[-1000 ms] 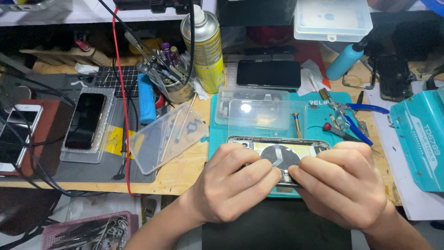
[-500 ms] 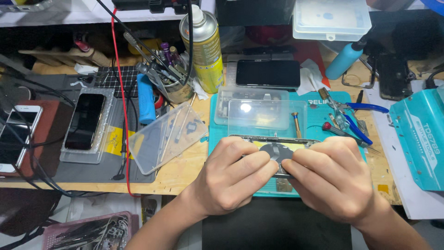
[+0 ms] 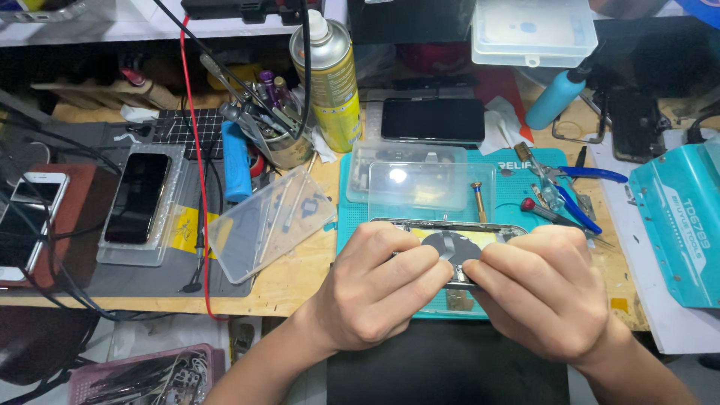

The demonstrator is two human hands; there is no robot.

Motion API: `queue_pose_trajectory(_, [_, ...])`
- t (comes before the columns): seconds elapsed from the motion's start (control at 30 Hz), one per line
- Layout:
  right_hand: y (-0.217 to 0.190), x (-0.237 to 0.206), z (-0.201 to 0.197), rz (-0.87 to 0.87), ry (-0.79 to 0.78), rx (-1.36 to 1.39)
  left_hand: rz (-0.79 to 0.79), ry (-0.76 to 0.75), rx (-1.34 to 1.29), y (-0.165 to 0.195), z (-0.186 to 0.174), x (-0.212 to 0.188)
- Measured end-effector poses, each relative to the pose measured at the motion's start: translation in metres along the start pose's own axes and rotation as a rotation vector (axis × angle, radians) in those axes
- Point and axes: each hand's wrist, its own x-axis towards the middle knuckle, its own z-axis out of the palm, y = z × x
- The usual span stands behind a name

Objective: The person works on a disassembled smartphone at a repair bench, holding the phone frame and using a screwdriver and tweezers to remove, reposition, and secure small internal components and screws. They repeatedly lift and reorient the phone while transferring small parts between the device and the work mat.

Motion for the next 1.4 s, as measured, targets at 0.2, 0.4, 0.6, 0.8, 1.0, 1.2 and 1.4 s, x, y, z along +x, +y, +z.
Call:
queue_pose_trajectory(0.2, [0.0,0.003,0.001,0.005,-0.01,-0.017,0.012,0.003,0.011,-0.001,0.0,0.0])
queue_pose_trajectory(0.4, [0.007,0.013,-0.014,0.361,-0.017,0.351,0.159,-0.013,0.178,-0.009,-0.012,-0.006])
queue_pose_trajectory(0.6, [0.041,0.003,-0.002,0.907,-0.288,0.869,0.303,0.015,0.277,-0.01,-0.012,-0.013])
queue_pose_trajectory(0.8, [0.048,-0.023,0.022,1.231,-0.121,1.309,0.128,0.096,0.344,-0.026,-0.003,-0.018])
queue_pose_trajectory(1.0, [0.031,-0.03,0.031,1.262,0.16,1.392,-0.563,0.424,-0.101,-0.007,0.028,-0.021])
queue_pose_trajectory(1.2, [0.007,-0.039,0.026,1.12,0.272,1.269,-1.027,0.417,-1.288,0.009,0.049,-0.028])
queue_pose_trajectory(1.4, [-0.016,-0.053,0.012,1.1,0.206,0.901,-1.016,0.391,-1.347,0.015,0.051,-0.028])
